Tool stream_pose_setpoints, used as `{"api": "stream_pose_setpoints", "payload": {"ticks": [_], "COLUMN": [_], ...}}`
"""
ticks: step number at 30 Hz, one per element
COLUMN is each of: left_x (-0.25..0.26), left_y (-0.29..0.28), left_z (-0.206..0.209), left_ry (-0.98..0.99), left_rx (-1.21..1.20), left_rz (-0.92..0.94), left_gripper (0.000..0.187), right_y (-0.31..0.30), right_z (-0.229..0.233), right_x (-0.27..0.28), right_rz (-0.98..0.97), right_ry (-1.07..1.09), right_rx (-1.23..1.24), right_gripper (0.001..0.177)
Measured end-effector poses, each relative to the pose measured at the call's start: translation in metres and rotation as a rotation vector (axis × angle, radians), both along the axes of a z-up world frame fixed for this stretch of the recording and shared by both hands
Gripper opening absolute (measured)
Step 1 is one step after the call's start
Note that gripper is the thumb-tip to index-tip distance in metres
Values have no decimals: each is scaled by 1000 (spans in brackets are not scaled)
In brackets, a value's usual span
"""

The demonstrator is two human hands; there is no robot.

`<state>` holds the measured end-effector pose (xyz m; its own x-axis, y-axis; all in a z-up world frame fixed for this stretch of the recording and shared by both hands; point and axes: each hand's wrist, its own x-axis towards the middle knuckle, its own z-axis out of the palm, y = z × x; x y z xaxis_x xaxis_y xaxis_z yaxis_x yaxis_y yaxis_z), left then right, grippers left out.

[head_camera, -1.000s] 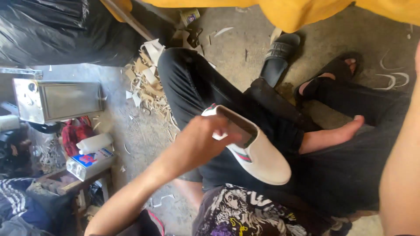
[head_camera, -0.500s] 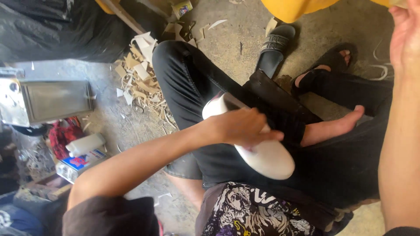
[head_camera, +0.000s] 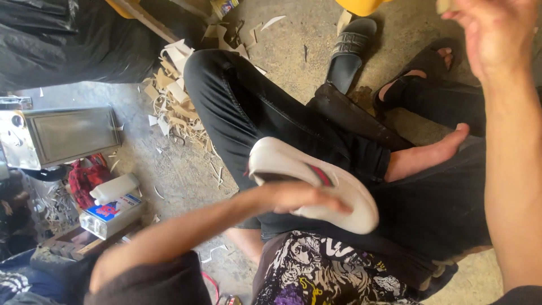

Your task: The person sits on the floor and scrubs a white slip-on shoe with a sponge. They dip the sponge into a liquid container and continue scrubbing the shoe's exterior and interior surfaces.

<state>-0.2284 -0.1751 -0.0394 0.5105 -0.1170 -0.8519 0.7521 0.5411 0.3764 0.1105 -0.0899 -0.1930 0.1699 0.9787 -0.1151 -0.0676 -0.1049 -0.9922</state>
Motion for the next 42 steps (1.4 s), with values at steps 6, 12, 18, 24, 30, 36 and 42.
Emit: {"api": "stream_pose_setpoints", "payload": {"ticks": [6,12,18,24,30,36,42], "left_x": [-56,-94,-92,-97,-128,-121,-119], "left_y": [-27,-54,-45,-17,-10,-72,-17], "left_z": [7,-47,-62,-28,-16,-69,5], "left_ry": [109,232,111,-300,-174,-157,-53], "left_rx": [425,603,574,680,458,682,595], "left_rz": [30,573,571,184,267,1225,952], "left_gripper": [65,54,31,37,78,59,39], "right_y": [-7,-48,-88,-100,-131,-148,-151], "right_z": [24,84,101,108,80,77,112], "right_x": [-35,-113,-173,-201,-250,-265,-253], "right_rz": [243,291,417,312,77,23,31], "right_ry": [-139,-374,-184,36,553,437,502], "right_rx": [108,-108,4,-193,-403,-319,-446], "right_gripper": [14,32,23,27,30,36,28]}}
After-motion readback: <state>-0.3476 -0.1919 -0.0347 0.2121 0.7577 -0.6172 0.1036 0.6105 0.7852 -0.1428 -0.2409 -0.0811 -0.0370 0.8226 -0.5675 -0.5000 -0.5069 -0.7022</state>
